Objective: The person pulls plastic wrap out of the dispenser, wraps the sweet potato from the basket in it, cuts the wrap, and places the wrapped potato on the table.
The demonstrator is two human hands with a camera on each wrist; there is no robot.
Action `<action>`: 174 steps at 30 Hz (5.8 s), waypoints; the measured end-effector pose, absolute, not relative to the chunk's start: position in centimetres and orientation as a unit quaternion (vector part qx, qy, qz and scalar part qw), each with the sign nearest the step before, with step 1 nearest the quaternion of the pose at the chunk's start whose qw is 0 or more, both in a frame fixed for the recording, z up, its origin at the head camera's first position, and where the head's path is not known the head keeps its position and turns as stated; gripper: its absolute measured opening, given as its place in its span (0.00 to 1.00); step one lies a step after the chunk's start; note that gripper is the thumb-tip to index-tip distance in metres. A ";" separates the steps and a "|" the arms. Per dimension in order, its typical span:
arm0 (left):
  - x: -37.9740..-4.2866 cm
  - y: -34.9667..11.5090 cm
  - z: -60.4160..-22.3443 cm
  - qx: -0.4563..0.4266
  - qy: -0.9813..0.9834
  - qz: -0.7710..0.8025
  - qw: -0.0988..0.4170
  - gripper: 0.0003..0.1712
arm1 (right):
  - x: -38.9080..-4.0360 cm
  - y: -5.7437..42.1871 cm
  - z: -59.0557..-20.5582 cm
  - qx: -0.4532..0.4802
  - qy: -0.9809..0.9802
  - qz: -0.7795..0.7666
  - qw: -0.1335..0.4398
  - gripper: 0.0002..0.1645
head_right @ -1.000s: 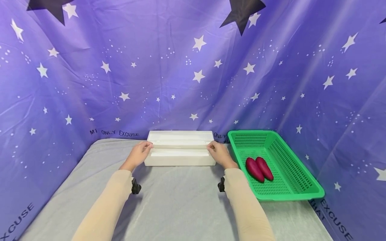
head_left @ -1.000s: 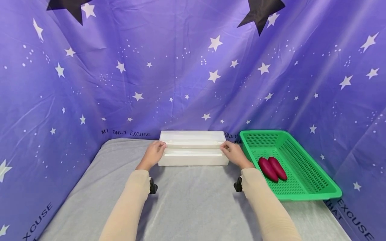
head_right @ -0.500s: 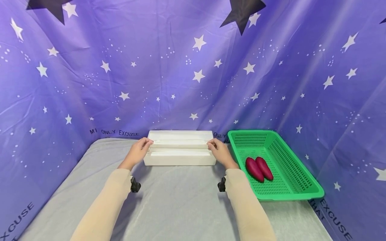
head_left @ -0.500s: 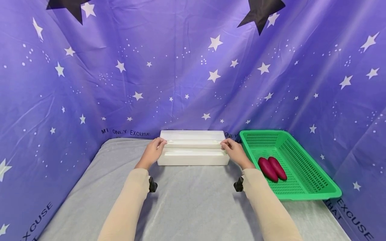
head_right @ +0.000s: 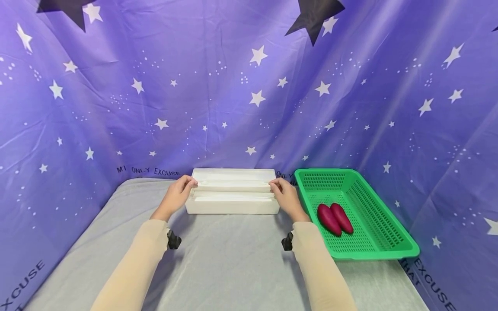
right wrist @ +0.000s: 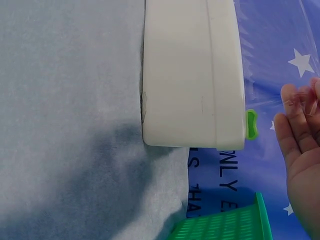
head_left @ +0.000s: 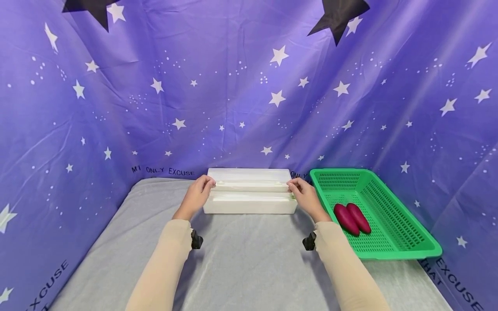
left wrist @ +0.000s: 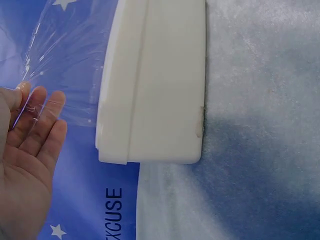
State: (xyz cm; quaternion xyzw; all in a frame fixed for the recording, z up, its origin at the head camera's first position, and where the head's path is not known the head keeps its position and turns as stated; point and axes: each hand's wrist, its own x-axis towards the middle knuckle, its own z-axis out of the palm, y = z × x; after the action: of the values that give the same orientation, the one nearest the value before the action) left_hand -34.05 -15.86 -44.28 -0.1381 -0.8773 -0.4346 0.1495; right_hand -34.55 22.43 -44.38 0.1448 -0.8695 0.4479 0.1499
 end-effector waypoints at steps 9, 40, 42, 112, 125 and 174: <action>-33.7 -16.0 -43.8 -0.153 -0.865 -0.449 0.165 0.11 | -34.1 22.1 -43.7 0.152 -0.852 0.468 0.179 0.14; -32.8 -16.1 -41.0 -0.202 -0.819 -0.481 0.239 0.12 | -30.1 20.8 -38.4 0.185 -0.813 0.493 0.249 0.09; -32.6 -16.1 -40.8 -0.203 -0.816 -0.484 0.240 0.12 | -30.0 20.8 -38.1 0.189 -0.812 0.491 0.255 0.09; -29.4 -16.0 -32.6 -0.251 -0.771 -0.470 0.348 0.09 | -26.8 20.0 -30.6 0.240 -0.748 0.495 0.372 0.07; -28.5 -16.0 -31.6 -0.254 -0.763 -0.469 0.365 0.08 | -26.2 20.0 -29.7 0.247 -0.745 0.492 0.377 0.07; -26.0 -16.3 -35.5 -0.272 -0.811 -0.479 0.197 0.08 | -25.8 23.4 -35.9 0.239 -0.786 0.539 0.188 0.07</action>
State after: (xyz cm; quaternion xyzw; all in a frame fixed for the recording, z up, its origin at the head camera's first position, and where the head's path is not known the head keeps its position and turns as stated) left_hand -25.99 -16.30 -35.52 -0.2721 -0.8112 -0.4788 0.1968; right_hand -25.79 23.45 -35.90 0.2392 -0.7856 0.5390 0.1875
